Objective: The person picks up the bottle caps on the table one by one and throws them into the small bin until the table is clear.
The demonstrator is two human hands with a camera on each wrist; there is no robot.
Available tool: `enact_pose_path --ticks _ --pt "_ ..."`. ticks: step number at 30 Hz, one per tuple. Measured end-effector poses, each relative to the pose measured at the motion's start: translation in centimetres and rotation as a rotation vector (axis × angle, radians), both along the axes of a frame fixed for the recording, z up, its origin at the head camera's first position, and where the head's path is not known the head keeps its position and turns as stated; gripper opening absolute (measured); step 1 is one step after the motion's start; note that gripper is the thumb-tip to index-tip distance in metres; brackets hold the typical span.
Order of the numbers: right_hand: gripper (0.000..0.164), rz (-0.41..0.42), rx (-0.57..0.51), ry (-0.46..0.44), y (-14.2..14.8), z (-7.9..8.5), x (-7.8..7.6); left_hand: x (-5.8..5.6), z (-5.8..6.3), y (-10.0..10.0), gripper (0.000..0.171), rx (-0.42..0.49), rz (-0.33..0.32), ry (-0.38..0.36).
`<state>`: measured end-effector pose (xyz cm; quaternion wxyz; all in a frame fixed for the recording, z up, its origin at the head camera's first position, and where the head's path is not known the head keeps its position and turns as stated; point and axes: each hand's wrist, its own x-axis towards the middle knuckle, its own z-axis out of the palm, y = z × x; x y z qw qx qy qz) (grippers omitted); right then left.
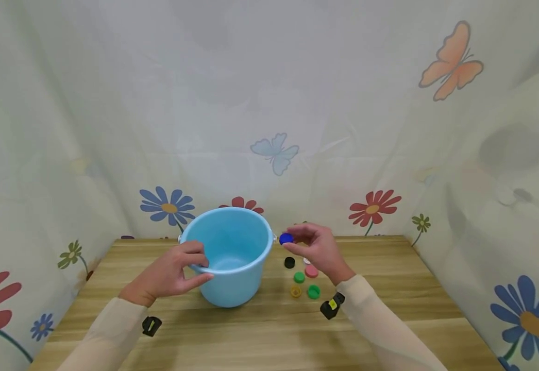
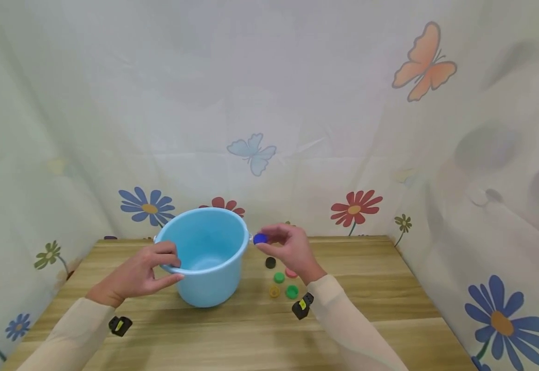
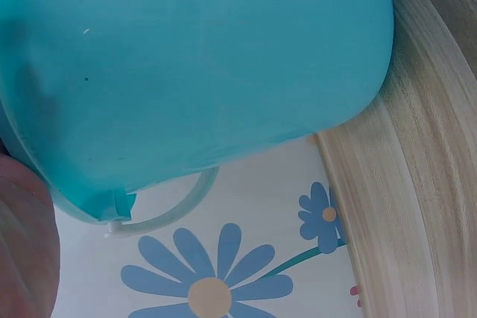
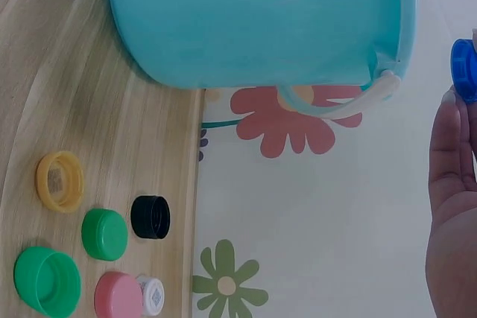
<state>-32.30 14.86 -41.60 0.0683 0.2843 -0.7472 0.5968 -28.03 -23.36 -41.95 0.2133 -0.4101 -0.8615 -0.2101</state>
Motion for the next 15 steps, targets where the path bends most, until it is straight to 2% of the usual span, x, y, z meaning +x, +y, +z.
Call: enact_pose_path --ticks 4,15 --pt "0.037 0.011 -0.009 0.008 -0.5 0.2 0.0 0.0 -0.2 0.0 0.021 0.01 -0.015 0.014" --pt "0.033 0.013 -0.005 0.005 -1.7 0.8 -0.2 0.1 -0.1 0.0 0.021 0.01 -0.006 0.004"
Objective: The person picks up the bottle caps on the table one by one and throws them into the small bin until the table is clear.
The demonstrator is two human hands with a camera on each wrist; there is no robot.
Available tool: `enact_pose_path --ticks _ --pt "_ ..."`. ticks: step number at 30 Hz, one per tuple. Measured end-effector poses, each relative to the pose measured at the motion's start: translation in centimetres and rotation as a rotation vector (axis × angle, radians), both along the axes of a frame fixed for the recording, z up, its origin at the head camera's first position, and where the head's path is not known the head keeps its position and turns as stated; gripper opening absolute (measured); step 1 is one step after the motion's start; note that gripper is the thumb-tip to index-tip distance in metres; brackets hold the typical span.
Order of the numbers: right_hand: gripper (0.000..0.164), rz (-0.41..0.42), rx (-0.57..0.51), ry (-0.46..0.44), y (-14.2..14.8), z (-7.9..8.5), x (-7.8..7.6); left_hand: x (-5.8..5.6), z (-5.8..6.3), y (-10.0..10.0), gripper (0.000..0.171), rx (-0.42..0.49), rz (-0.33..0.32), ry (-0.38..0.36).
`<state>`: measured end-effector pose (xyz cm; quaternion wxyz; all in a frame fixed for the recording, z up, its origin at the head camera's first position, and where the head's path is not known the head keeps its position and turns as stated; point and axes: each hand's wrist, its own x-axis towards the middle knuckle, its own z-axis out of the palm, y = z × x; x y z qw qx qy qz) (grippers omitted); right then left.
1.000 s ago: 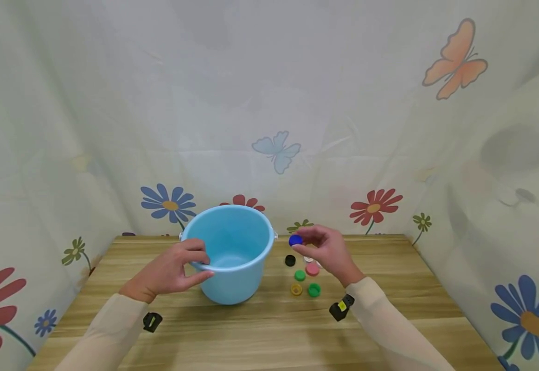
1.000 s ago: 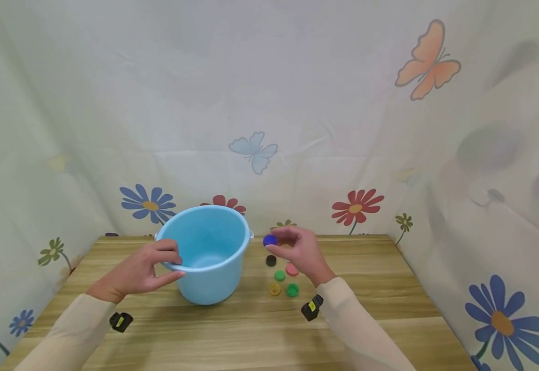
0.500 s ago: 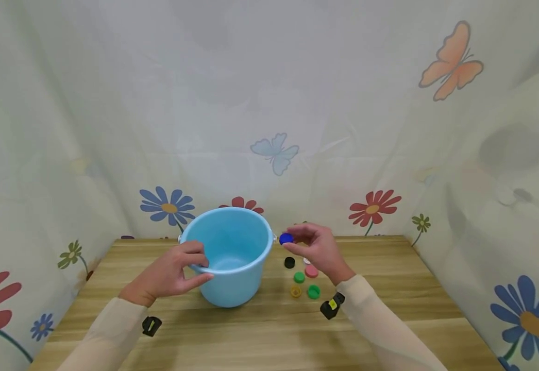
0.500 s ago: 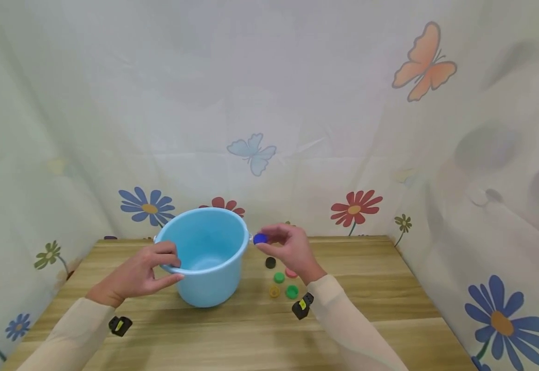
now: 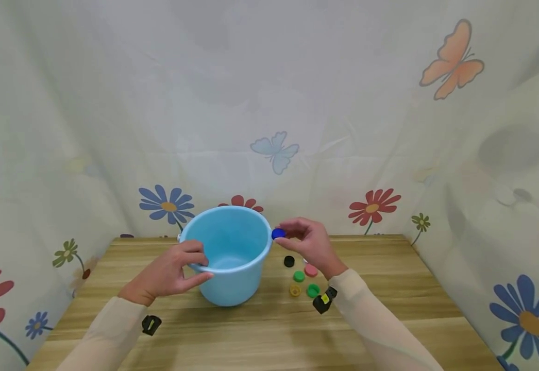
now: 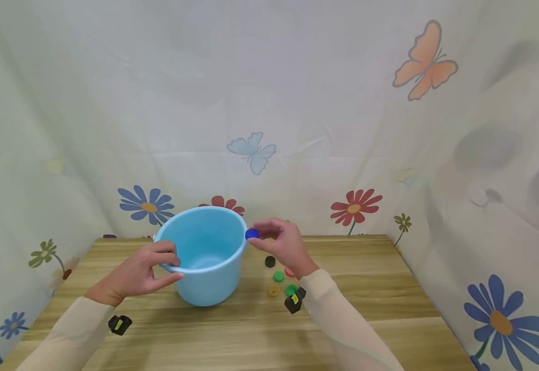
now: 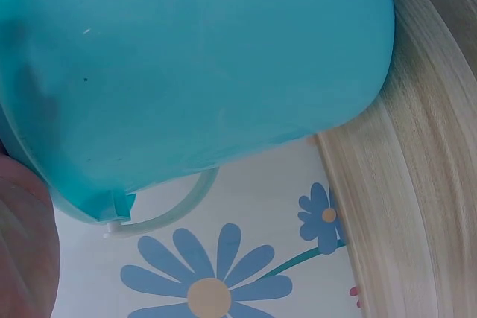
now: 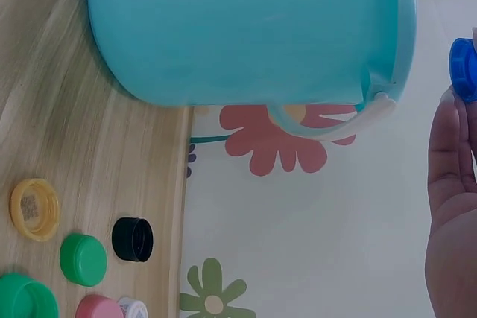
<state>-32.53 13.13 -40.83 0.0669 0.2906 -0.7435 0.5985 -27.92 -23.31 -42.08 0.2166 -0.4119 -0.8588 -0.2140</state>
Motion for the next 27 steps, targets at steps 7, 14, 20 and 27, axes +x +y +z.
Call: enact_pose_path --ticks 7,14,20,27 --pt "0.032 0.011 -0.011 -0.011 -0.6 0.0 -0.4 0.0 0.0 0.0 0.022 -0.003 0.005 0.002" --pt "0.032 0.01 -0.028 -0.017 -1.3 0.0 -0.5 -0.1 -0.2 -0.1 0.021 0.011 -0.005 0.013" --pt "0.032 0.0 -0.039 -0.007 -1.7 -0.1 -0.7 -0.1 -0.2 -0.1 0.02 0.013 -0.004 0.015" --pt "0.035 0.005 -0.047 0.011 -2.1 -0.1 -0.8 -0.2 -0.2 -0.1 0.02 0.013 0.002 0.014"
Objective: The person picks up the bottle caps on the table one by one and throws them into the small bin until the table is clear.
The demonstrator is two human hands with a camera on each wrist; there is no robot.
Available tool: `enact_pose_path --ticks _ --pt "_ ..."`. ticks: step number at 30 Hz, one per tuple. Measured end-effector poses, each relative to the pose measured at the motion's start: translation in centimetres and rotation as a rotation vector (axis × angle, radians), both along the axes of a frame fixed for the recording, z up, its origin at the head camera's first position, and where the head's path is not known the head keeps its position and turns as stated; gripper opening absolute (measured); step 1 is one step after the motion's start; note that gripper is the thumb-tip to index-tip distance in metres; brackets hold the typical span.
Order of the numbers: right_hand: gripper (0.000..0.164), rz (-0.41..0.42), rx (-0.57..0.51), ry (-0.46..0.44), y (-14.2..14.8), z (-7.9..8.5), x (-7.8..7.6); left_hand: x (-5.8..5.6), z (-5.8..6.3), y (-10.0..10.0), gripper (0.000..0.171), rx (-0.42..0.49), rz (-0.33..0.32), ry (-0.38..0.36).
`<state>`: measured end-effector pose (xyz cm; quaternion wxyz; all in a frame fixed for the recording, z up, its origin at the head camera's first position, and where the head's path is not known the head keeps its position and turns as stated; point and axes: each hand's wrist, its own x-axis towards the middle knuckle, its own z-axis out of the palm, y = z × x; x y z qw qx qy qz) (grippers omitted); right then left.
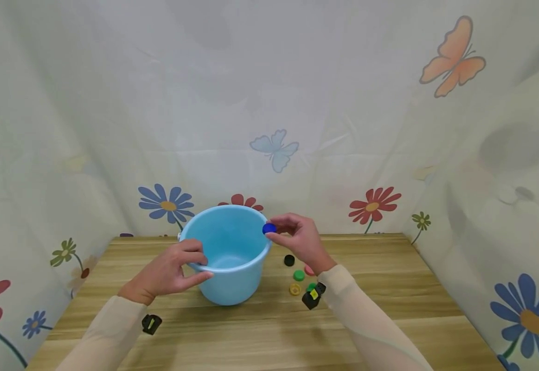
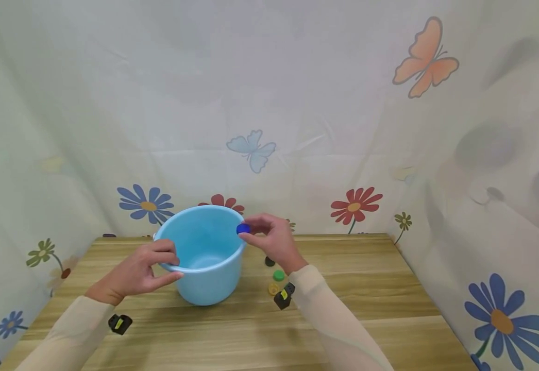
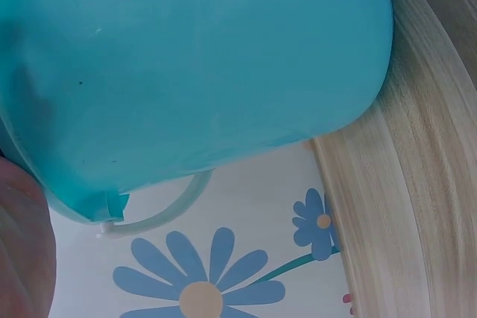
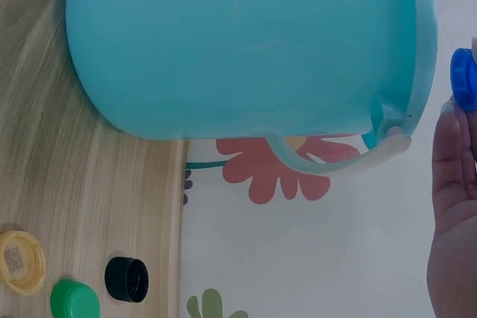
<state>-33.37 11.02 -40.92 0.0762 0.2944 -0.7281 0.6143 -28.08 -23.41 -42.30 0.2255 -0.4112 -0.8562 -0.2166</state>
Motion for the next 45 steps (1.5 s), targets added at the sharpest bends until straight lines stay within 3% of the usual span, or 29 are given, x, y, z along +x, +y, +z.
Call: enact_pose_path --ticks 11,26,45 --pt "0.034 -0.02 -0.006 0.014 -0.3 0.0 -0.2 -0.7 -0.4 0.2 0.019 0.033 -0.059 0.026" --pt "0.032 -0.036 0.002 0.011 -0.3 0.3 -0.4 -0.9 -0.5 0.7 0.021 0.041 -0.019 -0.006" --pt "0.034 -0.009 0.019 -0.011 -0.6 0.5 -0.6 -1.0 -0.3 1.2 0.021 0.035 -0.027 -0.022"
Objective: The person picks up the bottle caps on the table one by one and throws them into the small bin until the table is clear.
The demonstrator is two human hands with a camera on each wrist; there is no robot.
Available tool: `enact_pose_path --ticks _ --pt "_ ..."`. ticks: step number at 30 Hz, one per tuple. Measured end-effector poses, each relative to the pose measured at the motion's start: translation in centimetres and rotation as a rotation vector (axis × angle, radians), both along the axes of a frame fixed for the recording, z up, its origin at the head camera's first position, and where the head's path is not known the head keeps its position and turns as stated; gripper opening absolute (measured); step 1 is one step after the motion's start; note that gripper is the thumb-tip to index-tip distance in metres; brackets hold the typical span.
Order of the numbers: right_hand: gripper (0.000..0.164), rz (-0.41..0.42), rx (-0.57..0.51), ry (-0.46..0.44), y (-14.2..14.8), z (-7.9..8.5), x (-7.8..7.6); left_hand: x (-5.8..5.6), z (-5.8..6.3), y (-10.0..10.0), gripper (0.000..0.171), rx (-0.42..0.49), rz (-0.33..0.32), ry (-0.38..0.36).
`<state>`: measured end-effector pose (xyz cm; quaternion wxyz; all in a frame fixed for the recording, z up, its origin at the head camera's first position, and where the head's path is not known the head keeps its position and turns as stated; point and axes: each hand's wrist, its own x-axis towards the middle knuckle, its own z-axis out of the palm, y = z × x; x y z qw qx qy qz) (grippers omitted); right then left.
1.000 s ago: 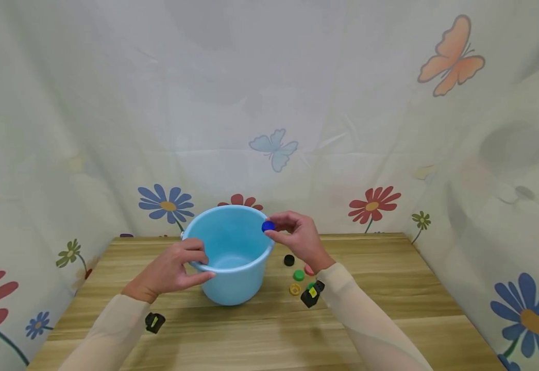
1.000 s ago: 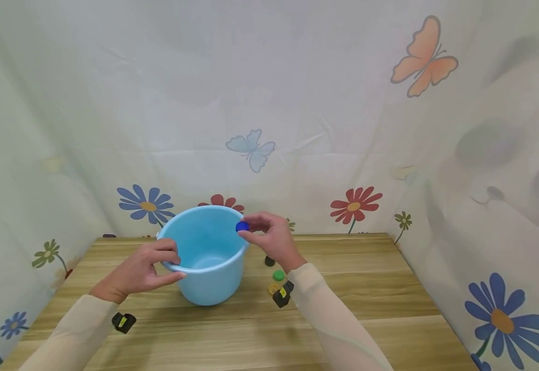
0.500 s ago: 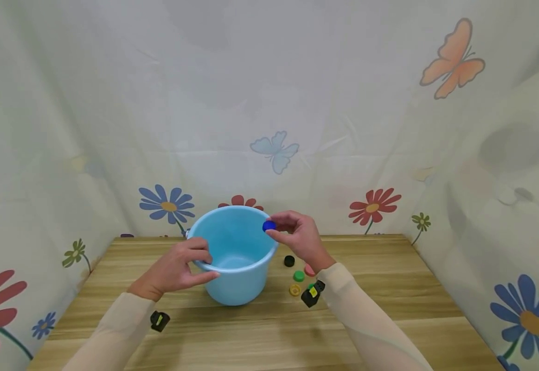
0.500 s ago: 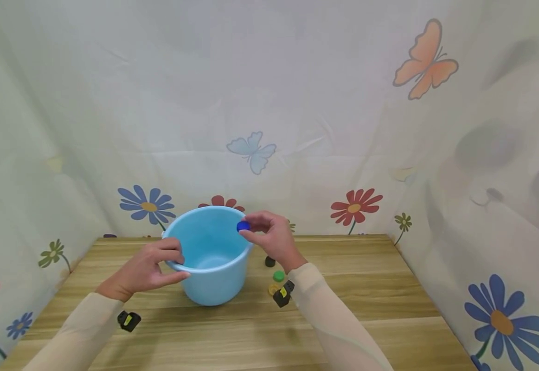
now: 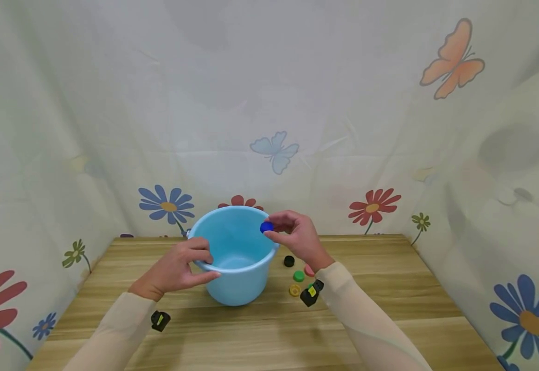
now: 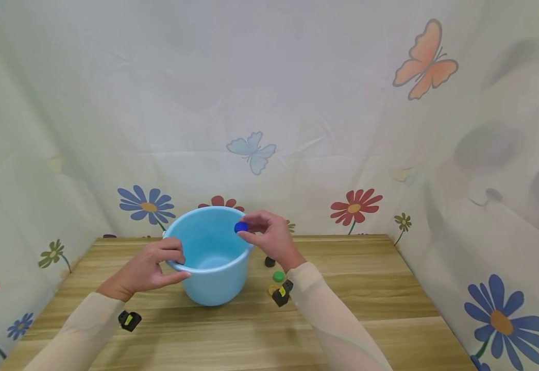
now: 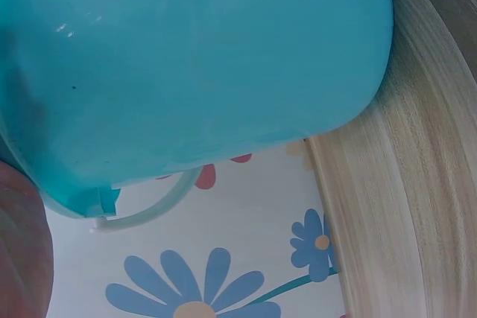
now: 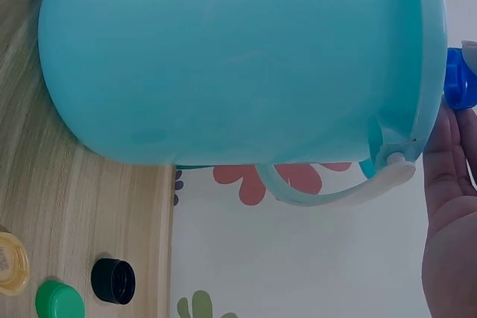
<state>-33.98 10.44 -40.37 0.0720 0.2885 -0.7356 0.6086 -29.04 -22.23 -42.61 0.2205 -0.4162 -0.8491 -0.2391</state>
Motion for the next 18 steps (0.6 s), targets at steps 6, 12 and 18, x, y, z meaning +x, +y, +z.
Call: enact_pose_path --ticks 6,12,18 --pt "0.035 0.01 -0.001 -0.009 -0.12 0.2 -0.03 -0.08 -0.02 0.05 0.021 0.012 -0.013 -0.008" --pt "0.032 0.009 0.035 -0.006 -0.29 0.55 -0.14 -0.12 -0.07 -0.02 0.022 0.023 -0.013 -0.004" --pt "0.031 0.01 0.052 -0.004 -0.38 0.67 -0.18 -0.13 -0.08 0.04 0.023 0.023 -0.008 -0.007"
